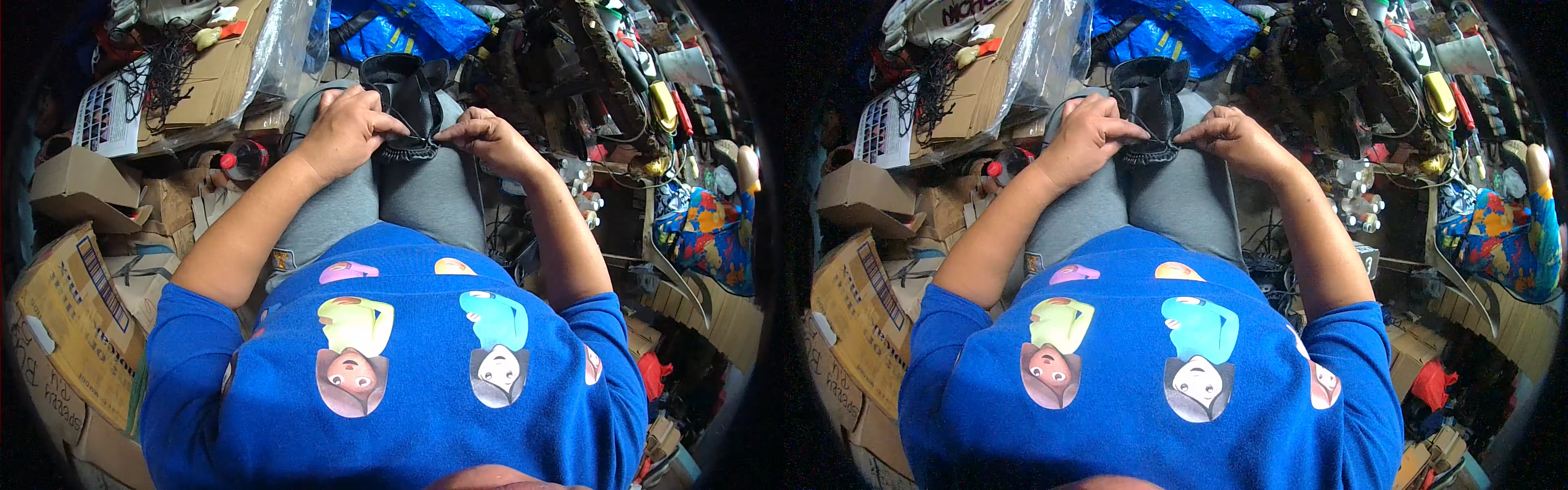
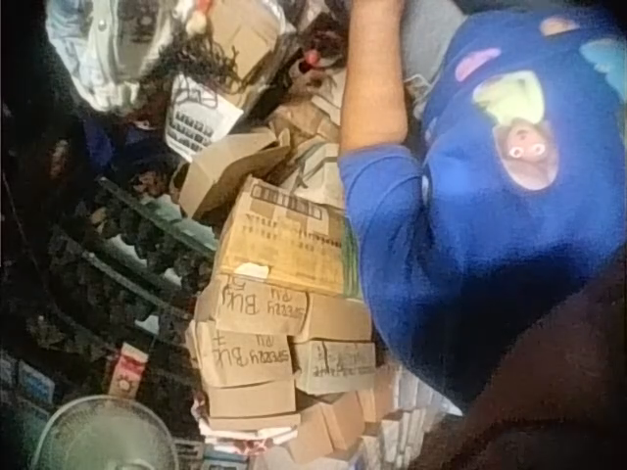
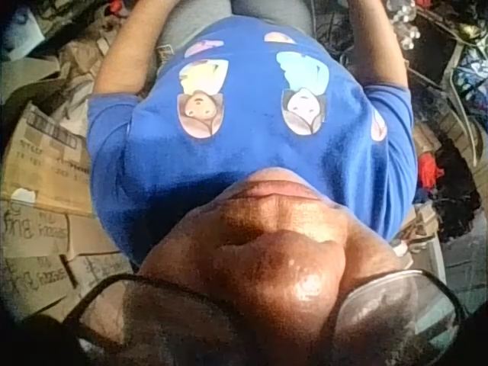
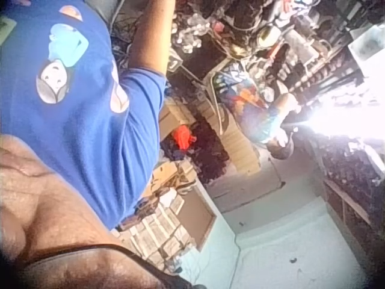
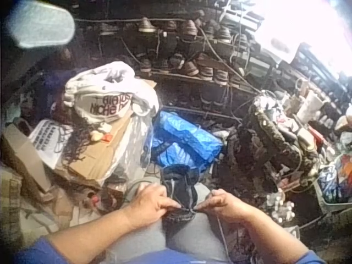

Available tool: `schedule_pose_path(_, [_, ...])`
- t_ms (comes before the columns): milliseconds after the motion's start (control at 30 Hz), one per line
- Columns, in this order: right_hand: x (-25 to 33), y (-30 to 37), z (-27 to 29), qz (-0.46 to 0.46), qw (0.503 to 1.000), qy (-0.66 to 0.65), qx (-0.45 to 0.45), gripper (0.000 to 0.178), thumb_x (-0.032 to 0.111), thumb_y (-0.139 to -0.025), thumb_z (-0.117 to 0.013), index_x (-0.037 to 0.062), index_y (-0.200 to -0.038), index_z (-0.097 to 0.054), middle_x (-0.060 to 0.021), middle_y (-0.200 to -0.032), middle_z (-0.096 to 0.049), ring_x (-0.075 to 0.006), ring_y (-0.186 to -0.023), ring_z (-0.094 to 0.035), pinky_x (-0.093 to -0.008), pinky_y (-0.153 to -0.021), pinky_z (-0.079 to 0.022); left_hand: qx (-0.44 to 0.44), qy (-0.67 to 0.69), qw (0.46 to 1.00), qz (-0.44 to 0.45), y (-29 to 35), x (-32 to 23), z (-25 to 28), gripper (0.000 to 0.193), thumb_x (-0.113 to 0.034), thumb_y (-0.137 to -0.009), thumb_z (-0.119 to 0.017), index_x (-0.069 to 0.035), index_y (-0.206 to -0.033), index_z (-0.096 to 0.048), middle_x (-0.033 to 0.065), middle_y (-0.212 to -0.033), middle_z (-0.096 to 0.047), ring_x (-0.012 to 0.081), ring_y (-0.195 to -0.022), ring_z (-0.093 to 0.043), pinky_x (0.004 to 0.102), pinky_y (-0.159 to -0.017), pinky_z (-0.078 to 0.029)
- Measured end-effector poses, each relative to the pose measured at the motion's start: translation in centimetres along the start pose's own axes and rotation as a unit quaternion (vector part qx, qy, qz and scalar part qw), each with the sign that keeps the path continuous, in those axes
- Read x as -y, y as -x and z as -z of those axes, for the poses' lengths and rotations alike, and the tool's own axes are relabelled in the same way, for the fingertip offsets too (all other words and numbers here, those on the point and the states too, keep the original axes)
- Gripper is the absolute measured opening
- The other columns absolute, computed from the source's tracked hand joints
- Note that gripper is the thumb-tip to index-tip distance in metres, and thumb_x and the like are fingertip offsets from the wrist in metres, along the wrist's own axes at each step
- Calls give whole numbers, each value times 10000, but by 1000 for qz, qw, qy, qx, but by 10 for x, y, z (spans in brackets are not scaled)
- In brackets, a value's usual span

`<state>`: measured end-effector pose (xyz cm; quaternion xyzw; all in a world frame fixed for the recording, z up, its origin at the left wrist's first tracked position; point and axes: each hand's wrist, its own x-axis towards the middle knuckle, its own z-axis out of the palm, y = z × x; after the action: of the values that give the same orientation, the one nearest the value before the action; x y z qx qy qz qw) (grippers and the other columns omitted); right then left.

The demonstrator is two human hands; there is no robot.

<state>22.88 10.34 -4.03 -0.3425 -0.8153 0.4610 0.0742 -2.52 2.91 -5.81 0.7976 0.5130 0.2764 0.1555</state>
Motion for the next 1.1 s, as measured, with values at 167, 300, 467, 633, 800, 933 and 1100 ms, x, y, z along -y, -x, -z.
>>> schedule_pose_path(167, [-6,-2,-1,-14,997,-68,17,265,28,-783,-639,144,-1004,-727,-8,-806,-534,-154,-847,-495,-278,-799,-416,25,11,1000,12,-3,-3,-1,214,-137,-736,-678,-263,-900,-730,-17,-726,-500,174,-846,-509,357,-820,-312])
schedule_pose_path(300, [-6,-5,-2,-5,997,-77,25,259,-5,-798,-634,124,-1004,-724,36,-780,-473,-103,-806,-448,-238,-771,-388,63,28,998,12,-12,4,-4,192,-129,-738,-660,-247,-873,-727,-13,-739,-522,173,-871,-521,362,-845,-305])
schedule_pose_path(467, [0,-10,-1,1,999,-28,39,274,26,-774,-649,147,-1007,-727,-13,-783,-527,-152,-806,-501,-270,-767,-424,59,57,994,-70,-27,17,-9,230,-53,-660,-632,-203,-816,-711,9,-708,-530,213,-803,-541,363,-748,-403])
schedule_pose_path(633, [2,0,-3,12,1000,20,18,294,56,-768,-670,152,-1043,-713,-27,-801,-583,-154,-807,-538,-285,-774,-445,58,22,997,-45,-12,-3,-2,200,-111,-715,-675,-188,-896,-712,6,-783,-544,210,-921,-521,380,-849,-351])
schedule_pose_path(800, [9,13,-19,-105,981,-152,-51,284,76,-808,-681,66,-1092,-678,-38,-981,-669,-86,-891,-601,-247,-823,-478,41,28,993,108,3,-16,4,195,-203,-750,-691,-213,-943,-720,-27,-810,-634,178,-928,-516,382,-882,-292])
schedule_pose_path(933, [7,10,-24,-119,964,-232,-54,296,70,-807,-686,44,-1101,-666,-19,-937,-671,-87,-868,-600,-245,-819,-477,99,44,975,193,-9,-24,1,179,-233,-756,-697,-196,-931,-707,-41,-788,-663,150,-947,-512,366,-871,-267])
schedule_pose_path(1100, [10,4,-24,-133,952,-271,-44,227,79,-825,-683,3,-1036,-653,0,-914,-648,-55,-850,-568,-221,-794,-464,129,34,963,232,-20,-28,-2,188,-260,-728,-725,-145,-862,-660,-33,-771,-671,143,-890,-568,344,-812,-282])
